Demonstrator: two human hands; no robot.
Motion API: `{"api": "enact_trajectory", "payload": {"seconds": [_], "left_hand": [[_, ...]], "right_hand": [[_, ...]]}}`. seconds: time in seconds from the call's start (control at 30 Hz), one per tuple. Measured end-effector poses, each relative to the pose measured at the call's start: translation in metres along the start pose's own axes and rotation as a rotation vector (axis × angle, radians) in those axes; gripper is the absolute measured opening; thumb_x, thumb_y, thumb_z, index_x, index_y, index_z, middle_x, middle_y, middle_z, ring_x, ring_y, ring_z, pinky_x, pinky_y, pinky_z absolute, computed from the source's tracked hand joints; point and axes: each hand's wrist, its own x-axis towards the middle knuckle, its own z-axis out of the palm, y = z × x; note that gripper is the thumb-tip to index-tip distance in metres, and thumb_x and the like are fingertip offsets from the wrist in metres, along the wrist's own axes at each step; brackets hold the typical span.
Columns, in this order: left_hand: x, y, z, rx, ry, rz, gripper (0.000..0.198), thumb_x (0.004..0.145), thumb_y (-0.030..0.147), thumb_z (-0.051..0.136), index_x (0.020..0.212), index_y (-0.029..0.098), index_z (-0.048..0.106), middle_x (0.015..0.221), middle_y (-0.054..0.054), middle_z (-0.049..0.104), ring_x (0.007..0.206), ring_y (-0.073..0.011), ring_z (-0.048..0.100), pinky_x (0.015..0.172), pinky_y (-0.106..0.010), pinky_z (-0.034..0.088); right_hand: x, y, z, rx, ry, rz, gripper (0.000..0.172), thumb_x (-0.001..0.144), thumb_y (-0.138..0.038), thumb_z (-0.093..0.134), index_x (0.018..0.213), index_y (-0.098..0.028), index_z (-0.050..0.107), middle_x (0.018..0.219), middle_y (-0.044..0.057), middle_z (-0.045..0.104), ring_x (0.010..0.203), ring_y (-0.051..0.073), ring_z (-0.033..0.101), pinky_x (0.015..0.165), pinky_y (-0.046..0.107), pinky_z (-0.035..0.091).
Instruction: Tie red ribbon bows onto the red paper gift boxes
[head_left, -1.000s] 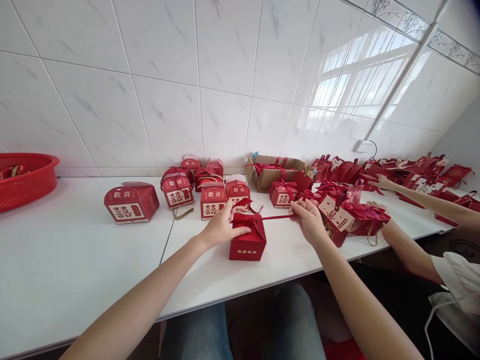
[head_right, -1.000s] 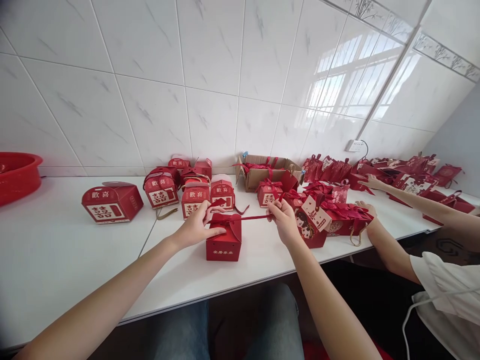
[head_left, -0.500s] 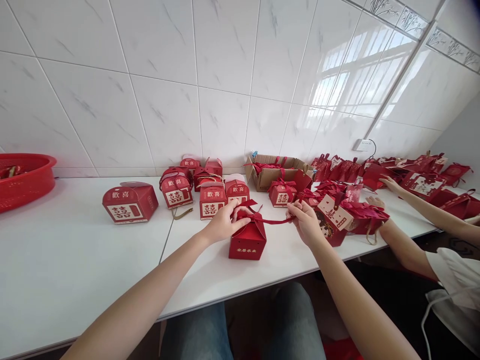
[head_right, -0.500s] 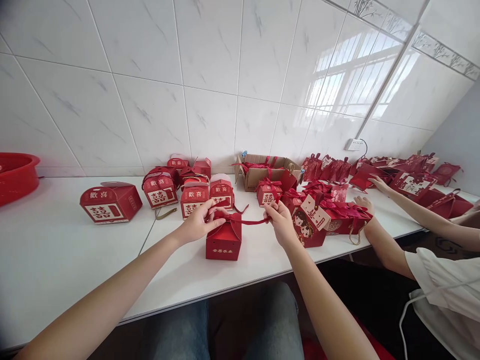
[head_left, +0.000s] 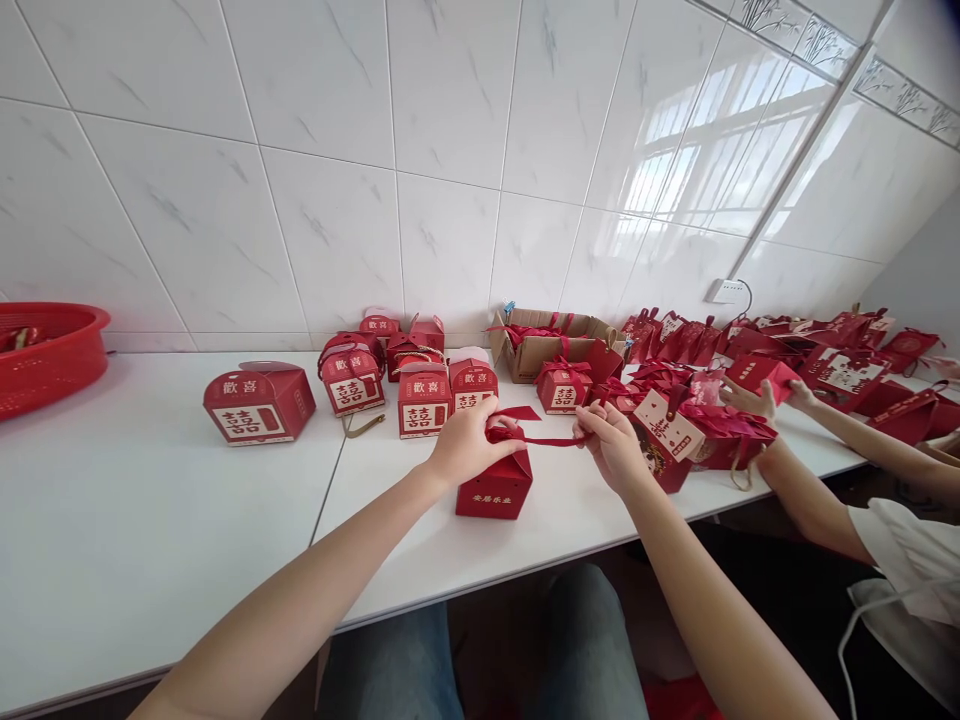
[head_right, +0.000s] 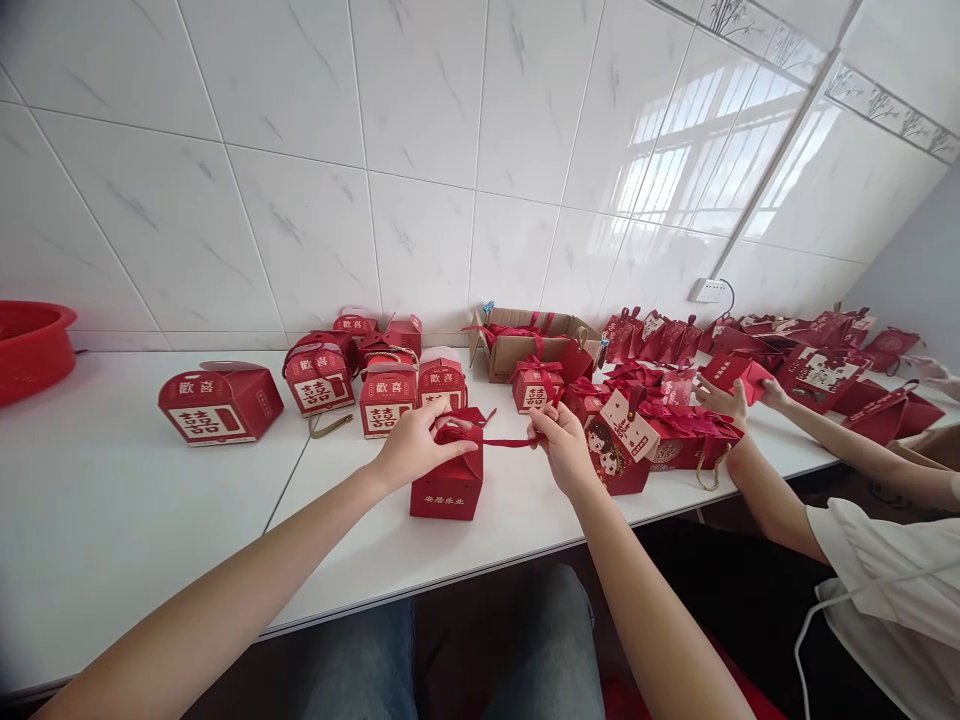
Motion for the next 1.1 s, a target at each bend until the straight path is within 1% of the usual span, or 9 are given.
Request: {"api": "enact_trajectory", "payload": {"seconds": [0.17,0.27,0.4,0.5,0.6,0.73,0.87,0.97,1.1], "left_hand": [[-0.001,-0.008,0.001,0.068,-0.029,-0.027,0.044,0.068,0.039,0.072,0.073,0.023,0.031,0.079,0.003,0.069,0.066,-0.018,0.056,0.056,-0.027,0.033],[-0.004,-0.013,0.001,0.042,0.009,-0.033,0.045,0.065,0.043,0.074,0.077,0.023,0.036,0.078,0.003,0.065,0.067,-0.0178,0.055,0.056,-0.027,0.033],[-0.007,-0.023,-0.001,-0.153,0.156,-0.071,0.042,0.073,0.05,0.066,0.074,0.022,0.035,0.071,0.004,0.049,0.06,-0.0119,0.044,0.057,-0.025,0.032],[-0.005,-0.032,-0.008,-0.375,0.241,-0.089,0.043,0.083,0.047,0.055,0.068,0.021,0.026,0.064,0.005,0.032,0.056,-0.0095,0.033,0.056,-0.024,0.029],[-0.002,-0.038,-0.018,-0.554,0.293,-0.088,0.044,0.084,0.044,0.055,0.067,0.021,0.022,0.062,0.006,0.024,0.053,-0.0087,0.027,0.051,-0.024,0.024],[0.0,-0.043,-0.031,-0.636,0.363,-0.1,0.038,0.082,0.041,0.057,0.067,0.02,0.029,0.062,0.006,0.029,0.049,-0.0074,0.024,0.046,-0.023,0.021],[0.007,-0.041,-0.043,-0.687,0.368,-0.108,0.033,0.084,0.043,0.046,0.065,0.019,0.034,0.065,0.004,0.04,0.044,-0.0058,0.025,0.043,-0.023,0.021],[0.02,-0.029,-0.053,-0.749,0.335,-0.089,0.028,0.082,0.038,0.043,0.064,0.019,0.034,0.066,0.002,0.046,0.043,-0.0056,0.029,0.042,-0.022,0.025],[0.039,0.003,-0.067,-0.855,0.271,-0.02,0.018,0.076,0.029,0.054,0.066,0.018,0.045,0.072,0.0,0.054,0.051,-0.0076,0.046,0.045,-0.021,0.036]], "right_hand": [[-0.001,-0.003,-0.005,0.007,0.021,-0.007,0.047,0.062,-0.029,0.08,0.064,-0.021,0.034,0.06,-0.007,0.036,0.055,0.008,0.046,0.048,0.019,0.036],[-0.001,0.0,-0.01,0.003,0.031,-0.004,0.047,0.062,-0.029,0.08,0.063,-0.021,0.034,0.059,-0.007,0.036,0.055,0.008,0.046,0.048,0.019,0.036],[-0.002,0.007,-0.016,-0.003,0.049,0.011,0.047,0.061,-0.029,0.081,0.063,-0.021,0.034,0.059,-0.007,0.037,0.056,0.009,0.046,0.047,0.02,0.037],[-0.002,0.011,-0.02,-0.003,0.063,0.021,0.048,0.06,-0.029,0.082,0.062,-0.021,0.035,0.059,-0.007,0.037,0.057,0.009,0.047,0.047,0.02,0.037],[-0.003,0.013,-0.024,0.006,0.075,0.023,0.048,0.058,-0.03,0.083,0.062,-0.021,0.035,0.06,-0.007,0.037,0.057,0.009,0.047,0.047,0.021,0.038],[-0.006,0.015,-0.026,-0.013,0.074,0.018,0.048,0.059,-0.031,0.082,0.061,-0.021,0.036,0.061,-0.006,0.039,0.059,0.01,0.048,0.049,0.023,0.039],[-0.004,0.008,-0.022,-0.041,0.07,-0.032,0.043,0.062,-0.034,0.079,0.06,-0.021,0.037,0.061,-0.004,0.042,0.06,0.012,0.048,0.051,0.025,0.04],[0.002,-0.011,-0.01,0.014,0.038,-0.079,0.033,0.065,-0.038,0.071,0.06,-0.022,0.043,0.062,-0.002,0.045,0.061,0.013,0.051,0.052,0.027,0.042],[0.014,-0.047,0.018,-0.028,-0.093,-0.185,0.023,0.072,-0.039,0.059,0.06,-0.022,0.05,0.065,0.001,0.053,0.066,0.016,0.055,0.063,0.031,0.047]]}}
